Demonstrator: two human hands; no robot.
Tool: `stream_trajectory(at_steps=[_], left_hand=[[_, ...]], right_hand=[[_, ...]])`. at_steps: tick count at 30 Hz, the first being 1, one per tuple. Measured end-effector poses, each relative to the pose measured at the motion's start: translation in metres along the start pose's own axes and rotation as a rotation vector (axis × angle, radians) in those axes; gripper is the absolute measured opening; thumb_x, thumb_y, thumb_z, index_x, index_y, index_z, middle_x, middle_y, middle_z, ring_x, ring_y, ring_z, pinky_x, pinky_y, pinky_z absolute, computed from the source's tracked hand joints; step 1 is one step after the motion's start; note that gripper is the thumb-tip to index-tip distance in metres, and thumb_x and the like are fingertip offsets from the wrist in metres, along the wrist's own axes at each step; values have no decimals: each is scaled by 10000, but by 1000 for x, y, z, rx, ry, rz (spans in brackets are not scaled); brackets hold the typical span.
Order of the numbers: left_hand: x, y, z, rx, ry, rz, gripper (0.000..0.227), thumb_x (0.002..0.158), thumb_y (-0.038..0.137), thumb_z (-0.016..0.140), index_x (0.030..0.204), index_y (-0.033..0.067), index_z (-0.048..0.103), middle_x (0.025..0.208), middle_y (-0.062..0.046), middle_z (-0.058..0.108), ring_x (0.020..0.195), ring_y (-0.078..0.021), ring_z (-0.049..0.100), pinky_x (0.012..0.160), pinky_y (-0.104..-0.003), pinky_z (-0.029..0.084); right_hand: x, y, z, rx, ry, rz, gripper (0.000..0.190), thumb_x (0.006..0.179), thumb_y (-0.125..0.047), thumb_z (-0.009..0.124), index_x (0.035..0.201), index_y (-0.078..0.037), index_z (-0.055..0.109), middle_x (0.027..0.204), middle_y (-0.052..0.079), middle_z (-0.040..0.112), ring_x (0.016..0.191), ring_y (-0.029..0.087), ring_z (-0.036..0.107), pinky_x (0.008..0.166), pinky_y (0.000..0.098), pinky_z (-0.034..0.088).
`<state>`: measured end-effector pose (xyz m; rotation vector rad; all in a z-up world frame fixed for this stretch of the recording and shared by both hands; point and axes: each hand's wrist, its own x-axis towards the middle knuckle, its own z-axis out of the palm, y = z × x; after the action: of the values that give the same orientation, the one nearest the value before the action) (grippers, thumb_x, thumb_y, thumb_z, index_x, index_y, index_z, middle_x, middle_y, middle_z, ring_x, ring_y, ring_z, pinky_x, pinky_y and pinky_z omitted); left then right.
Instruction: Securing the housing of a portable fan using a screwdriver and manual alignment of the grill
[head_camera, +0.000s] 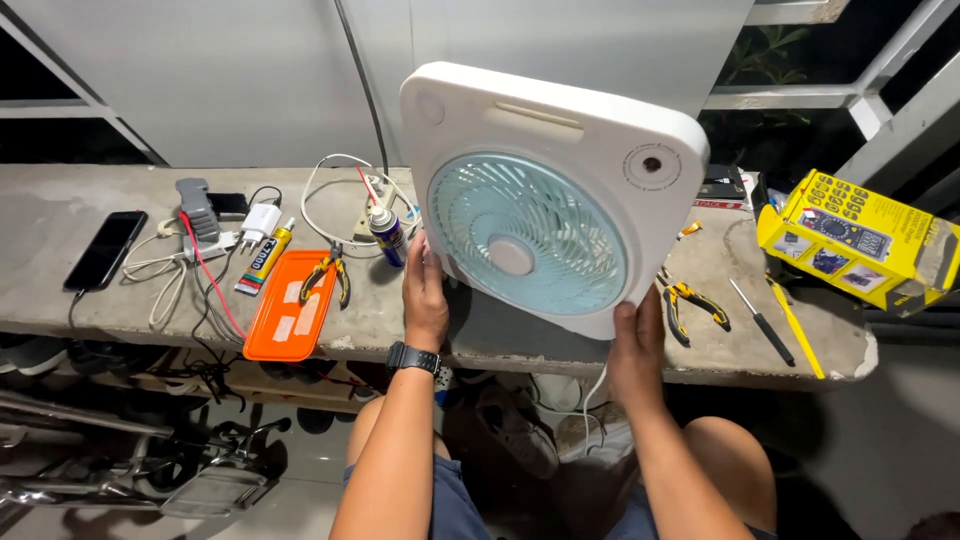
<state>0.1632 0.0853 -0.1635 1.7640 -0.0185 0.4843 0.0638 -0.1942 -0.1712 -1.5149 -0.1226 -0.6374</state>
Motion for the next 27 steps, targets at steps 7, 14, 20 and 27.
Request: stream_trajectory(at_steps=[7,14,20,27], left_hand=[[16,-59,10,-67,96,-1,612,1175,610,312,974,145,655,768,-50,587,733,-185,682,777,-359,568],[-2,-4,4,-175,116,-117,730,1147,681,300,1276,120,749,1223,-175,729,1197,-313,705,1042,-467,555],[-11,29,2,-121,88,-158,757,1147,677,291,1399,81,683,1371,-206,680,1354,-345,624,1176,-496,465],[-12,29,1,-106,49,-189,821,1145,687,255,1518,48,613,1481,-254,644,1440,-432,560,1229,-568,413]], right_hand=[[25,0,-4,146,-18,-2,868,1117,-644,453,1725,-58,254,1688,212,399,1585,384,372,1297,595,311],[25,38,-20,127,-35,11,854,1142,-658,389,1749,-86,202,1718,230,342,1605,422,328,1314,625,259],[19,29,-23,-78,-3,53,813,1163,-640,316,1732,-65,243,1675,266,369,1588,460,333,1311,639,228],[15,-5,-14,-223,6,89,753,1191,-575,238,1727,-48,272,1664,278,388,1568,465,355,1305,623,235]])
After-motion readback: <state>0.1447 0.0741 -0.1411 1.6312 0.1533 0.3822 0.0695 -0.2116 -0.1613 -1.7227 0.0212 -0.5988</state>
